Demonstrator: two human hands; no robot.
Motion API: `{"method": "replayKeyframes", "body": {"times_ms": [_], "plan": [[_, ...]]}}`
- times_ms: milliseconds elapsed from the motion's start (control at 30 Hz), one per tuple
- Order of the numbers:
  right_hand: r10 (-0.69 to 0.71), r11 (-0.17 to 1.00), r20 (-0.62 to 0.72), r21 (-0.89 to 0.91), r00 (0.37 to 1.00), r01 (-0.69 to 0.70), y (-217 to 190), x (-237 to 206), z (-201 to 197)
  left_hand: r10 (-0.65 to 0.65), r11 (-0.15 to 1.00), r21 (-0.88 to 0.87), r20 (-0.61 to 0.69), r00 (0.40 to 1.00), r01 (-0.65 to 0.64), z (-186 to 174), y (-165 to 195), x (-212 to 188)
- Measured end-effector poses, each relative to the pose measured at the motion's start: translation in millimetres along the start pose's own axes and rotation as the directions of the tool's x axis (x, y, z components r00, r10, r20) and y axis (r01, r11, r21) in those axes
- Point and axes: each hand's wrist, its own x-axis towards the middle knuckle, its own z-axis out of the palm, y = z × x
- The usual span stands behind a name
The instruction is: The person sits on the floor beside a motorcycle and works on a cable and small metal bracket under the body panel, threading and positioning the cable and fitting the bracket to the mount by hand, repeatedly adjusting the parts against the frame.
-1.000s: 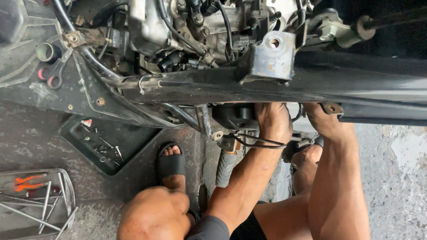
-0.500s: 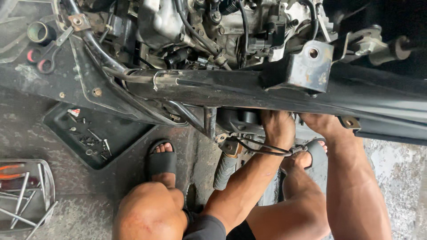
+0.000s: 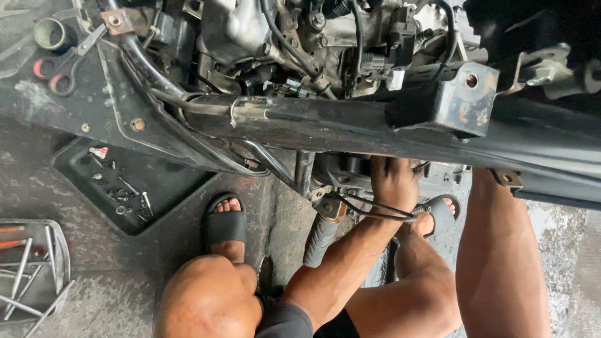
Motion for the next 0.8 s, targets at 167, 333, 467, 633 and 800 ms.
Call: {"method": "replayKeyframes", "body": {"times_ms": [167, 333, 467, 633, 800], "plan": [[0.230, 0.923, 0.060, 0.303, 0.971, -0.237, -17, -27, -39, -0.131, 0.960, -0.236, 0.094, 0.987, 0.149, 3, -9, -3], [0.380, 0.868, 0.366, 0.176, 0.849, -0.464, -71, -57, -85, -0.175, 0.960, -0.210, 0.070, 0.982, 0.186, 5, -11, -4], [0.586, 0.765, 0.327, 0.077, 0.741, -0.639, -105, -61, -86, -0.212, 0.935, -0.277, 0.066, 0.975, 0.222, 2, -3, 1], [0.541, 0.493, 0.231, 0.692, 0.809, -0.528, -131, -46, -68, -0.576, 0.474, -0.730, 0.165, 0.801, 0.492, 4, 11, 12], [0.355, 0.603, 0.284, 0.658, 0.891, -0.450, -151, -23, -56, -0.580, 0.029, -0.885, 0.365, 0.728, 0.466, 2, 8, 25]]}}
